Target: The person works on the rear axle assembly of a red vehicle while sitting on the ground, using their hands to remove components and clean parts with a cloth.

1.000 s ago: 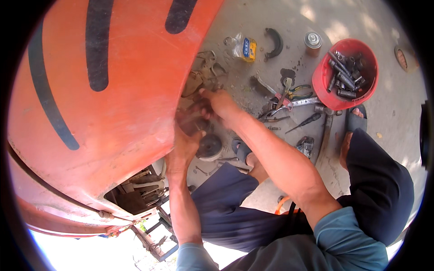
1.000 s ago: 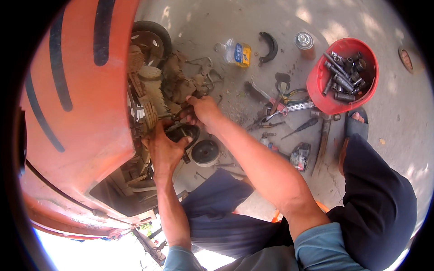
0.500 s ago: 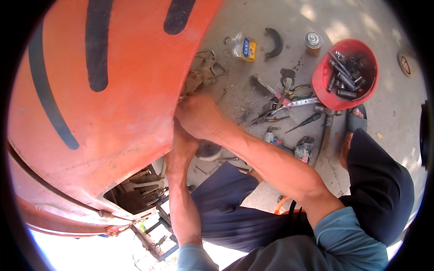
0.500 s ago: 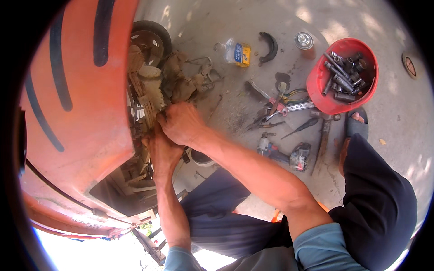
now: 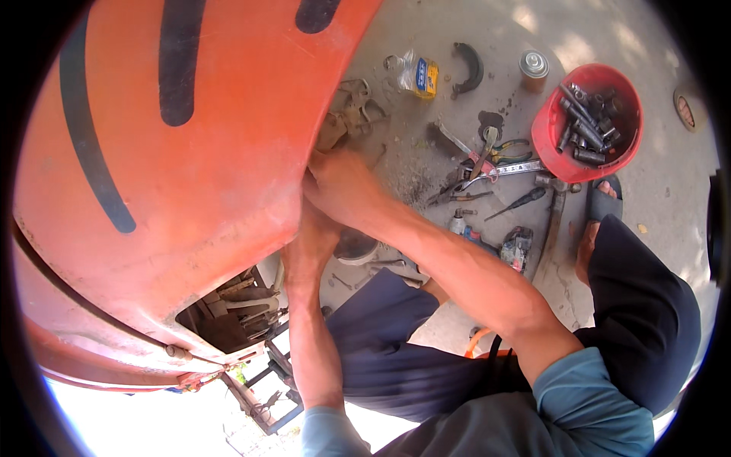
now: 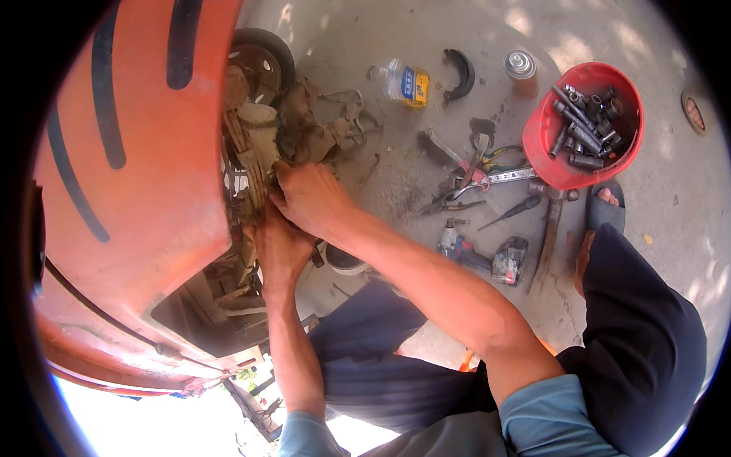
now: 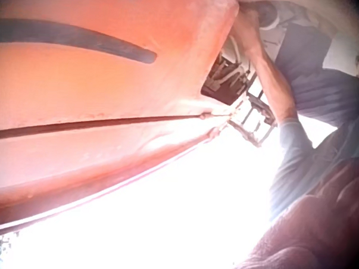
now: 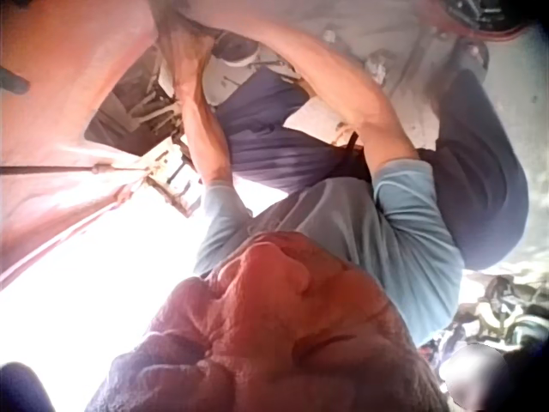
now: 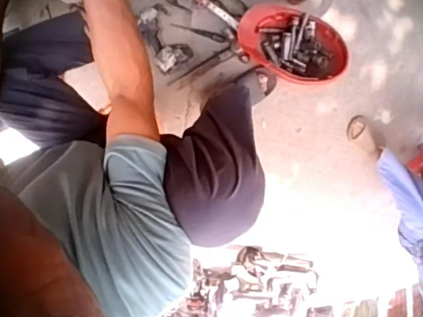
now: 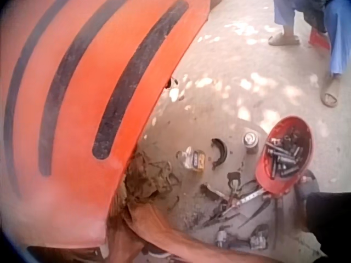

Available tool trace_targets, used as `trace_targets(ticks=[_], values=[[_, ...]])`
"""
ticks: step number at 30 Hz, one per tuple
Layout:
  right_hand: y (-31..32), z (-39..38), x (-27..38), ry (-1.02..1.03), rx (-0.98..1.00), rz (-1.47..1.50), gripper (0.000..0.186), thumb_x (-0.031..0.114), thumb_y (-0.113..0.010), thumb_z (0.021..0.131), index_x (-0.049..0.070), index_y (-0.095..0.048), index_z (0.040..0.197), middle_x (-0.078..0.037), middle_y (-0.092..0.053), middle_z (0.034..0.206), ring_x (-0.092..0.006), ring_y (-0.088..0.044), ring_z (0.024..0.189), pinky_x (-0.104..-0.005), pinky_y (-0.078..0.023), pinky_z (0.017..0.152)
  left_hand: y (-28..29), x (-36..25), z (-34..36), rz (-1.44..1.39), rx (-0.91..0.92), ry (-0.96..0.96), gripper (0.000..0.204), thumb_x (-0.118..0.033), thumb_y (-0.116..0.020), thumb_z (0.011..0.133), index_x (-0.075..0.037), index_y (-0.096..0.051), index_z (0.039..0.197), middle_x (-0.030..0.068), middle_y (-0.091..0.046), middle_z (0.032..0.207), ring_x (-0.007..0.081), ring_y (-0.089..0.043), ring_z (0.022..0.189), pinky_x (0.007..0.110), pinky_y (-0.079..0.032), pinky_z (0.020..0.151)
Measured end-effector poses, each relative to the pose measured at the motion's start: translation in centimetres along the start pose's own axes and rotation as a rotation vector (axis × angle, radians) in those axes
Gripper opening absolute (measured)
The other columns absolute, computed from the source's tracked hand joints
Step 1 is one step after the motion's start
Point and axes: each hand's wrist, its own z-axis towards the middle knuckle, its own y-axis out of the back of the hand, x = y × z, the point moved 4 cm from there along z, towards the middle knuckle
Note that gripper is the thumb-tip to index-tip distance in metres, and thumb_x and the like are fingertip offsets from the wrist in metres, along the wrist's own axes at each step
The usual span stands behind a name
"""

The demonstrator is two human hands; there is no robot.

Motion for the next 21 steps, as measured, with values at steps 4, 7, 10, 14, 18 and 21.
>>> trace_targets(ticks=[4,7,10,14,18,21], values=[[1.5,1.8,-1.3,-0.297,-0.197,0.374,0.023,0.016,-0.063,0.089,-0.007,-0.064,0.090,-0.025,-0.066,0.073,-0.0362,-0.066,0.063,-0.0450,-0.051,0.058,0.9,-1.7,0.3,0.129,0.148,0.060,0.058,-0.018,-0.086,0.063,-0.003,-0.059,0.111,0.0177,-0.067,0.106,0.0358,-0.059,0.105,0.045,-0.037,0.097],[3.4,1.5,-4.0,-0.537,-0.105,0.493,0.027,0.018,-0.062,0.094,-0.008,-0.065,0.088,-0.017,-0.068,0.071,-0.0207,-0.065,0.057,-0.0370,-0.051,0.052,0.9,-0.8,-0.4,0.125,0.126,0.112,0.059,-0.017,-0.087,0.061,-0.004,-0.059,0.112,0.0173,-0.067,0.106,0.0355,-0.057,0.107,0.044,-0.037,0.097],[2.5,-0.3,-6.5,-0.673,-0.144,0.778,0.028,0.020,-0.061,0.096,-0.005,-0.066,0.086,-0.010,-0.066,0.068,-0.0162,-0.059,0.054,-0.0296,-0.047,0.052,0.6,0.1,-0.7,0.013,0.036,0.143,0.059,-0.017,-0.087,0.061,-0.005,-0.059,0.112,0.0174,-0.066,0.105,0.0355,-0.057,0.108,0.044,-0.037,0.097],[1.1,-2.3,-8.0,-0.806,-0.149,0.994,0.027,0.021,-0.064,0.096,-0.006,-0.065,0.090,-0.012,-0.067,0.077,-0.0180,-0.061,0.059,-0.0290,-0.050,0.056,0.5,-0.2,-0.5,0.061,0.072,0.166,0.057,-0.016,-0.086,0.061,-0.006,-0.059,0.110,0.0172,-0.067,0.103,0.0361,-0.058,0.105,0.043,-0.038,0.097],[1.0,-2.8,-9.1,-0.834,-0.146,1.112,0.026,0.021,-0.065,0.095,-0.005,-0.063,0.096,-0.011,-0.067,0.079,-0.0188,-0.062,0.060,-0.0293,-0.051,0.058,0.1,0.1,-0.5,0.041,0.075,0.170,0.055,-0.016,-0.086,0.062,-0.005,-0.059,0.109,0.0162,-0.066,0.102,0.0358,-0.059,0.104,0.043,-0.038,0.096],[1.2,-2.8,-9.0,-0.837,-0.117,1.080,0.025,0.020,-0.063,0.096,-0.005,-0.063,0.097,-0.011,-0.067,0.079,-0.0184,-0.062,0.060,-0.0302,-0.052,0.057,0.1,0.4,-0.5,0.039,0.072,0.181,0.056,-0.016,-0.086,0.061,-0.005,-0.059,0.109,0.0161,-0.066,0.102,0.0355,-0.060,0.103,0.044,-0.037,0.096]])
